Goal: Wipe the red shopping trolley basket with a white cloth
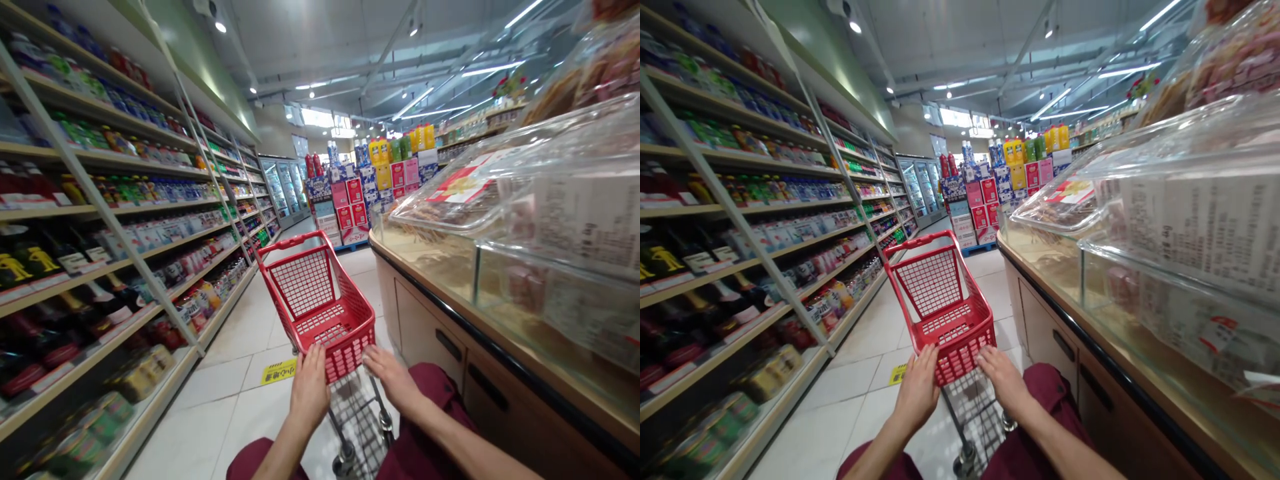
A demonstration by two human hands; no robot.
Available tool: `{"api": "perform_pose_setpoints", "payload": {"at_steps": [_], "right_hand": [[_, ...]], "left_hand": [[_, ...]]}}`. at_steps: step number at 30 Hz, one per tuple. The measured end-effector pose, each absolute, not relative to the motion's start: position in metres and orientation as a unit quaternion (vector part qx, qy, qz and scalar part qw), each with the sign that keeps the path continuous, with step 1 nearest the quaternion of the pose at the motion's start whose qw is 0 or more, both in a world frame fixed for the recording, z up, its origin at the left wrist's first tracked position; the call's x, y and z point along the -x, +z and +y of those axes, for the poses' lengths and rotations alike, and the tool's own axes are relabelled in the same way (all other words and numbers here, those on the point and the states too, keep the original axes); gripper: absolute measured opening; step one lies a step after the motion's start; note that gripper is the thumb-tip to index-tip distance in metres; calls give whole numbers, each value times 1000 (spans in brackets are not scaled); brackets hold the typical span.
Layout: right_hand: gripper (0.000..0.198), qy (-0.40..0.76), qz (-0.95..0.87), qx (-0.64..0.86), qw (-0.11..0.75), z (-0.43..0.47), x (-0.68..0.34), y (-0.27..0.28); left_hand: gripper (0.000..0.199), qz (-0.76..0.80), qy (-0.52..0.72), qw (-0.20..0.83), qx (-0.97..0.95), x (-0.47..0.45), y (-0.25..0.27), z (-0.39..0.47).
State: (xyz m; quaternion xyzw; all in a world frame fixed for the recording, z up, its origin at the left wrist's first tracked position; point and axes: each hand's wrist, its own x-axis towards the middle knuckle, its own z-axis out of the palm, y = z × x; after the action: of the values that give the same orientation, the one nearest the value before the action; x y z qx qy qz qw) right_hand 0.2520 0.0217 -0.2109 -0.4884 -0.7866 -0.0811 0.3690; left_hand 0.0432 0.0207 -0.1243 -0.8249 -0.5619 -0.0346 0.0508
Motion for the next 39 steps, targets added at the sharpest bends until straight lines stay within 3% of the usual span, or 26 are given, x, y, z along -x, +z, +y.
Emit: {"api": "perform_pose_setpoints", "payload": {"at_steps": [4,10,15,21,27,33,39], "right_hand": [[43,-127,-725,507,448,29,-267,-203],[47,-75,-760,532,366,33,-271,-220],[48,-128,-704,524,461,39,-271,-204],[47,-55,-749,546,371,30,-257,-238],[48,-110,-693,547,456,37,-270,-213],[43,-32,-760,535,368,31,-255,-225],[43,-116,-703,523,468,48,-273,-166]], "left_hand": [[66,-570,-41,64,818,-42,-125,19],[66,-566,-35,62,821,-39,-124,19],[67,-578,-38,72,812,-39,-127,18],[70,-568,-31,67,820,-37,-131,19],[70,-577,-47,57,813,-38,-130,18],[70,-568,-55,48,820,-35,-134,18],[69,-576,-72,54,813,-34,-139,16]]}}
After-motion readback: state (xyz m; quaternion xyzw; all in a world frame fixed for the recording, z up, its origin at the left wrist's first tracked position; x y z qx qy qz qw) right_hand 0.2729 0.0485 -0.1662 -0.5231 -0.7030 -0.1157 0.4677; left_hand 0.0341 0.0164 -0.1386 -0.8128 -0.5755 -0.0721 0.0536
